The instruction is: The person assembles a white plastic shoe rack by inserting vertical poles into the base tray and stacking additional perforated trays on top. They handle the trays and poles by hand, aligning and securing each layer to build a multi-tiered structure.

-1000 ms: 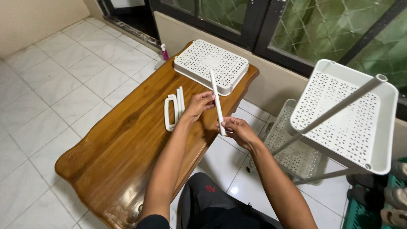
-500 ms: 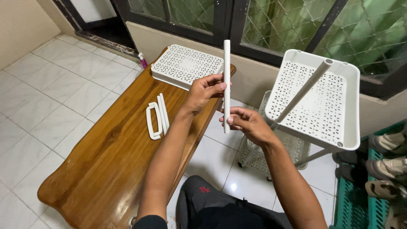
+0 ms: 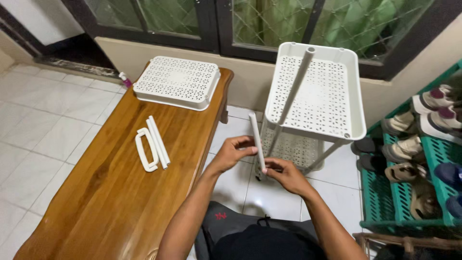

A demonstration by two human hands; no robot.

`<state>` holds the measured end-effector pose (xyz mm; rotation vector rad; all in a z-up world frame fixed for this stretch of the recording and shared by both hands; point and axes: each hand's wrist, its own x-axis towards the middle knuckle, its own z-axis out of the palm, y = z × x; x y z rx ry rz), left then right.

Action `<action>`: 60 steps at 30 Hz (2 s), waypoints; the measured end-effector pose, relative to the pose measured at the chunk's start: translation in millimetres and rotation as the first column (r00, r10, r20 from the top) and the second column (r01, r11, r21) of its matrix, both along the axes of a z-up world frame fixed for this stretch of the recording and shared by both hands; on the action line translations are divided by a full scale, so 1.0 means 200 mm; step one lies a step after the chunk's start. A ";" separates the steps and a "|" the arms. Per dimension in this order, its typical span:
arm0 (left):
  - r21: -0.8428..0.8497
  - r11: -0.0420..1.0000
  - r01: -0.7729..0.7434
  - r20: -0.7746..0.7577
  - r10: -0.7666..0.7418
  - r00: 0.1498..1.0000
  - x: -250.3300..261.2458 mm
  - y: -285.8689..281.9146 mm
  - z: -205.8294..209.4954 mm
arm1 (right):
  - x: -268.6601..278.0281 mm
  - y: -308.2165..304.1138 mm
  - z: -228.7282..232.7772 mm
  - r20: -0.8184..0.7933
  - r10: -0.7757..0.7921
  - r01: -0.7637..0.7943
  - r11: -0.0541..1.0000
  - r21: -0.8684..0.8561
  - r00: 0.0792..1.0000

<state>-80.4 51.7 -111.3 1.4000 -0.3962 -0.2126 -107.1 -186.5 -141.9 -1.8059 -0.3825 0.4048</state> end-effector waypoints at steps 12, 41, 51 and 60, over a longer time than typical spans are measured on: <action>-0.018 0.924 0.381 0.184 -0.372 0.910 0.25 -0.87 0.37 | -0.14 -0.71 0.24 0.052 -0.341 0.316 0.910 0.269 0.939; -0.095 0.918 0.386 0.140 -0.371 0.918 0.75 -1.11 0.50 | 0.35 -0.91 0.50 0.199 -0.390 0.347 0.912 0.218 0.899; 0.006 0.951 0.310 0.296 -0.298 0.908 0.64 -1.05 0.53 | 0.36 -0.92 0.49 0.198 -0.417 0.373 0.900 0.226 0.887; 0.267 0.874 -0.406 0.930 -0.122 0.348 0.11 -0.59 0.36 | 0.29 -0.92 0.48 0.247 -0.394 0.344 0.913 0.222 0.885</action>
